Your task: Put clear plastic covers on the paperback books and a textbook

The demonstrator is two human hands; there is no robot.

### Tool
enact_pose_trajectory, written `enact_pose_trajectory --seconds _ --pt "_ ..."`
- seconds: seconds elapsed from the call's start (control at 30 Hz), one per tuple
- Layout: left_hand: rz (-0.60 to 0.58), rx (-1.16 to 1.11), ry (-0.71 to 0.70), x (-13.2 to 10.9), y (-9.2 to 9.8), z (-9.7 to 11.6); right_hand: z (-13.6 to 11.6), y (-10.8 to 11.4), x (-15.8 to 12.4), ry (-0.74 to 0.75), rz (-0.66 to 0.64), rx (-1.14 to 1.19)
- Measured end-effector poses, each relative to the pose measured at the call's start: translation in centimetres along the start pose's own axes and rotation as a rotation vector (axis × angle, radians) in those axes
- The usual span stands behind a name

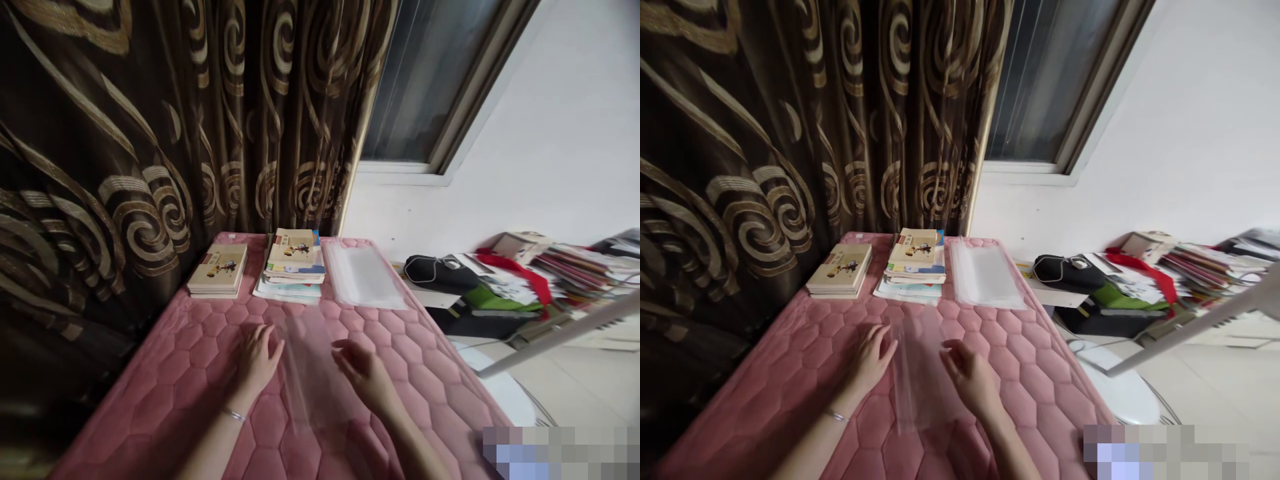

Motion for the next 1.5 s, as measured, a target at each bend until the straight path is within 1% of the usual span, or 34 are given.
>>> enact_pose_trajectory --seconds 0.07,0.13,0.2,0.23,0.3,0.33,0.37,0.4,0.43,0.5,0.53,0.57,0.6,0.63,0.7,0.77,0.83,0.9,0.97,1.03,1.1,1.23,1.3,1.37,1.4,1.5 --pt "0.025 -0.259 0.131 0.2 0.9 -1.8 -2.8 -2.3 -1.1 0.129 -0.209 0.182" --pt "0.018 -0.552 0.301 0.2 1.6 -3.8 -4.7 -4.7 -2.7 0.22 -0.386 0.253" --pt "-0.02 -0.785 0.462 0.1 1.9 -5.4 -5.8 -6.8 -4.0 0.287 -0.488 0.272" --pt "-0.045 -0.844 0.522 0.0 2.0 -5.9 -6.1 -7.6 -4.5 0.319 -0.524 0.281" --pt "-0.079 -0.846 0.581 -0.2 2.2 -6.6 -6.7 -8.5 -5.0 0.38 -0.551 0.309" --pt "-0.092 -0.804 0.574 -0.2 2.3 -6.7 -6.7 -8.5 -4.8 0.39 -0.533 0.317" --pt "-0.096 -0.752 0.555 -0.2 2.3 -6.7 -6.3 -8.2 -4.2 0.381 -0.48 0.306" --pt "-0.092 -0.699 0.526 -0.1 2.4 -6.8 -5.7 -7.4 -3.4 0.356 -0.388 0.266" --pt "-0.08 -0.647 0.494 0.0 2.5 -6.8 -4.7 -6.3 -2.4 0.321 -0.265 0.193" --pt "-0.036 -0.551 0.439 0.2 2.9 -7.0 -2.4 -3.6 -0.5 0.227 0.007 -0.038" --pt "-0.01 -0.515 0.426 0.3 3.1 -7.2 -1.3 -2.5 0.1 0.189 0.102 -0.178" --pt "0.012 -0.491 0.42 0.4 3.4 -7.4 -0.1 -1.7 0.7 0.132 0.171 -0.296" --pt "0.029 -0.477 0.421 0.5 3.6 -7.7 1.0 -1.2 1.2 0.08 0.209 -0.367" --pt "0.043 -0.472 0.427 0.5 3.8 -7.9 2.0 -1.0 1.5 0.031 0.224 -0.39" --pt "0.067 -0.475 0.432 0.6 4.2 -8.1 3.4 -1.1 1.9 -0.04 0.184 -0.34" --pt "0.081 -0.485 0.419 0.7 4.6 -8.0 4.1 -1.4 1.8 -0.078 0.102 -0.255" --pt "0.072 -0.508 0.406 0.9 4.7 -7.8 4.3 -0.9 1.6 -0.102 0.051 -0.21" --pt "0.068 -0.532 0.399 1.0 5.0 -7.7 4.5 0.6 1.4 -0.13 0.059 -0.199" --pt "0.071 -0.537 0.394 1.2 5.2 -7.8 4.9 2.2 1.2 -0.169 0.098 -0.212" --pt "0.07 -0.518 0.384 1.4 5.4 -7.9 5.1 2.9 1.0 -0.203 0.14 -0.235" --pt "0.063 -0.489 0.381 1.5 5.3 -8.2 4.8 2.0 0.6 -0.218 0.15 -0.277" --pt "0.046 -0.491 0.395 1.5 5.0 -8.6 2.9 -1.4 0.1 -0.16 0.123 -0.356" --pt "0.031 -0.509 0.397 1.5 4.9 -8.8 2.3 -2.0 0.1 -0.133 0.094 -0.354" --pt "0.038 -0.492 0.389 1.6 5.1 -9.0 2.7 -1.3 0.3 -0.139 0.073 -0.364" --pt "0.054 -0.466 0.381 1.7 5.4 -9.2 3.0 -0.5 0.4 -0.144 0.082 -0.375" --pt "0.094 -0.356 0.332 2.1 5.8 -9.3 4.3 2.7 0.7 -0.151 0.17 -0.421"
Point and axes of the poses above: each hand's wrist, its own x-axis towards the middle knuckle, its own y-axis out of the back of the hand, z = x × y, the point moved 9 cm from there along x, towards the middle knuckle, and after that the axes turned 3 degrees about x, right-handed, at the moved point
